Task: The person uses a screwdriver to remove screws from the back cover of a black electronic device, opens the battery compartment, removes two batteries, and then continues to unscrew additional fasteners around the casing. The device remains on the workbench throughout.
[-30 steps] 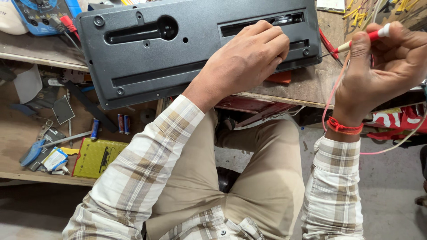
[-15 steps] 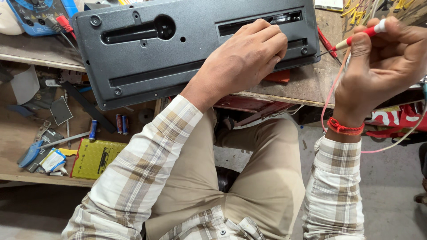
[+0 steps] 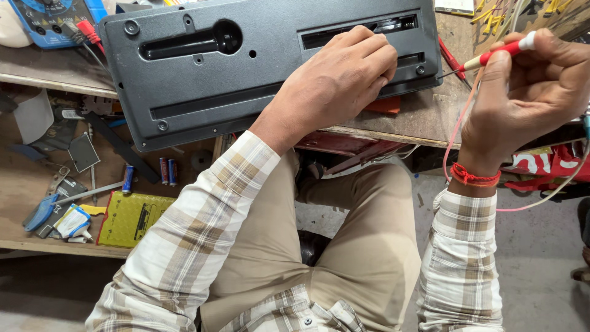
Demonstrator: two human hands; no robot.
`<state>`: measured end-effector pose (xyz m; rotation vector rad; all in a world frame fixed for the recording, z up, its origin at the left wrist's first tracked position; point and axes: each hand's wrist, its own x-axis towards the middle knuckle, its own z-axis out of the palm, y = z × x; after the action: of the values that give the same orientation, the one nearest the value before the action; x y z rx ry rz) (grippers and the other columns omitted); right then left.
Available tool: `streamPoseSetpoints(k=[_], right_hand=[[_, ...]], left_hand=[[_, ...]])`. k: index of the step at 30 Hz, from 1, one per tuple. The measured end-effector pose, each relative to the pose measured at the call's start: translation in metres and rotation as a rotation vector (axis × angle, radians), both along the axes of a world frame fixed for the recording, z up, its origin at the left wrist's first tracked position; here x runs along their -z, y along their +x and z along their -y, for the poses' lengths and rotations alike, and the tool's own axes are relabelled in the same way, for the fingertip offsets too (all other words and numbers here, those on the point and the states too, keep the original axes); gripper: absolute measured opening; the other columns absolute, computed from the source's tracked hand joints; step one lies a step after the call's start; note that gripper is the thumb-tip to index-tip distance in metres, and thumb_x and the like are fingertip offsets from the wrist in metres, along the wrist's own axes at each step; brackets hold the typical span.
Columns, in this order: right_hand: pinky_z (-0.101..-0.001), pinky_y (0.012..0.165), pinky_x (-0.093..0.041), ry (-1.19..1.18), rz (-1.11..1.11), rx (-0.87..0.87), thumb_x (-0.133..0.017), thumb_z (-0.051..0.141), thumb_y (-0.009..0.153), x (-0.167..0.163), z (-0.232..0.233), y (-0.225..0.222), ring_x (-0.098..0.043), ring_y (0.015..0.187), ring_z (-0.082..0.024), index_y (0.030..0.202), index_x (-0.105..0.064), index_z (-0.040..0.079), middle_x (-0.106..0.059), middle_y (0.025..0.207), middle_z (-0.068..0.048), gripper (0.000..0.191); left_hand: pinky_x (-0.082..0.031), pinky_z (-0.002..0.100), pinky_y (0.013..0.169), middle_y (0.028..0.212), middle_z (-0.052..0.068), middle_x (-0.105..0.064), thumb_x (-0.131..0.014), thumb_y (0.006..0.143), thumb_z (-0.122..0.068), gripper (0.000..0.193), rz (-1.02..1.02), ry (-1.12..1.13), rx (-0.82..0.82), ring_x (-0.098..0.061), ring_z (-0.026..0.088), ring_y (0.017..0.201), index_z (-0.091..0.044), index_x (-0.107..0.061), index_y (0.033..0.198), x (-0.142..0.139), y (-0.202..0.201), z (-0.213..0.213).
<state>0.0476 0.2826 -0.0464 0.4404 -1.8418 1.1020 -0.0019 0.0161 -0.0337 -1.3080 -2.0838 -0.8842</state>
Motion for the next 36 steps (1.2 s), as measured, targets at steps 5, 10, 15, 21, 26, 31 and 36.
streamPoseSetpoints(k=[5, 10, 15, 21, 26, 31, 36], right_hand=[[-0.0305, 0.088, -0.064, 0.004, -0.042, -0.014, -0.080, -0.018, 0.111, -0.003, 0.007, -0.005, -0.068, 0.092, -0.020, 0.128, -0.049, -0.002, -0.063, 0.111, -0.015, 0.039], [-0.0302, 0.091, -0.064, -0.021, 0.001, -0.034, -0.069, -0.019, 0.107, -0.004, 0.008, 0.000, -0.070, 0.099, -0.020, 0.125, -0.049, -0.001, -0.064, 0.115, -0.014, 0.032], [-0.0295, 0.091, -0.064, 0.015, 0.036, -0.017, -0.065, -0.023, 0.107, -0.007, 0.007, 0.004, -0.071, 0.101, -0.020, 0.125, -0.051, -0.002, -0.066, 0.116, -0.015, 0.030], [-0.0280, 0.083, -0.062, 0.015, -0.066, -0.004, -0.088, -0.015, 0.105, -0.009, 0.007, -0.007, -0.064, 0.088, -0.017, 0.122, -0.055, -0.005, -0.061, 0.108, -0.014, 0.038], [-0.0298, 0.087, -0.065, 0.000, -0.010, 0.034, -0.083, -0.011, 0.113, -0.009, 0.006, -0.004, -0.068, 0.088, -0.017, 0.119, -0.056, -0.005, -0.065, 0.104, -0.012, 0.028], [-0.0298, 0.083, -0.064, -0.061, -0.008, 0.008, -0.078, -0.014, 0.112, -0.007, 0.010, -0.004, -0.068, 0.087, -0.018, 0.121, -0.056, -0.005, -0.067, 0.108, -0.014, 0.025], [-0.0299, 0.087, -0.066, 0.000, -0.073, 0.009, -0.082, -0.016, 0.105, -0.010, 0.010, -0.005, -0.070, 0.091, -0.018, 0.119, -0.055, -0.004, -0.067, 0.105, -0.016, 0.033]], left_hand=[[-0.049, 0.040, 0.099, 0.102, 0.006, -0.061, -0.067, 0.097, -0.010, 0.009, -0.005, -0.012, -0.006, -0.058, 0.027, 0.107, -0.007, -0.060, 0.100, -0.001, -0.001, 0.000], [-0.049, 0.040, 0.099, 0.103, 0.007, -0.061, -0.067, 0.098, -0.011, 0.009, 0.001, -0.002, 0.001, -0.058, 0.027, 0.107, -0.007, -0.060, 0.100, -0.001, -0.001, 0.000], [-0.049, 0.040, 0.098, 0.102, 0.007, -0.061, -0.067, 0.097, -0.011, 0.009, 0.003, -0.003, 0.002, -0.058, 0.028, 0.106, -0.007, -0.060, 0.100, -0.001, 0.000, 0.000], [-0.049, 0.040, 0.098, 0.102, 0.006, -0.061, -0.067, 0.097, -0.010, 0.008, -0.001, 0.003, -0.001, -0.058, 0.027, 0.107, -0.007, -0.059, 0.099, 0.000, 0.000, -0.001], [-0.049, 0.040, 0.098, 0.102, 0.006, -0.061, -0.067, 0.097, -0.011, 0.009, -0.007, -0.002, -0.002, -0.058, 0.027, 0.106, -0.007, -0.060, 0.100, -0.001, 0.000, 0.000], [-0.049, 0.040, 0.099, 0.103, 0.006, -0.061, -0.067, 0.098, -0.010, 0.008, -0.001, -0.004, -0.003, -0.058, 0.027, 0.106, -0.007, -0.060, 0.100, -0.001, 0.000, 0.000], [-0.049, 0.040, 0.099, 0.103, 0.006, -0.061, -0.067, 0.097, -0.010, 0.008, 0.000, -0.004, 0.000, -0.058, 0.027, 0.107, -0.007, -0.060, 0.099, -0.001, 0.000, 0.000]])
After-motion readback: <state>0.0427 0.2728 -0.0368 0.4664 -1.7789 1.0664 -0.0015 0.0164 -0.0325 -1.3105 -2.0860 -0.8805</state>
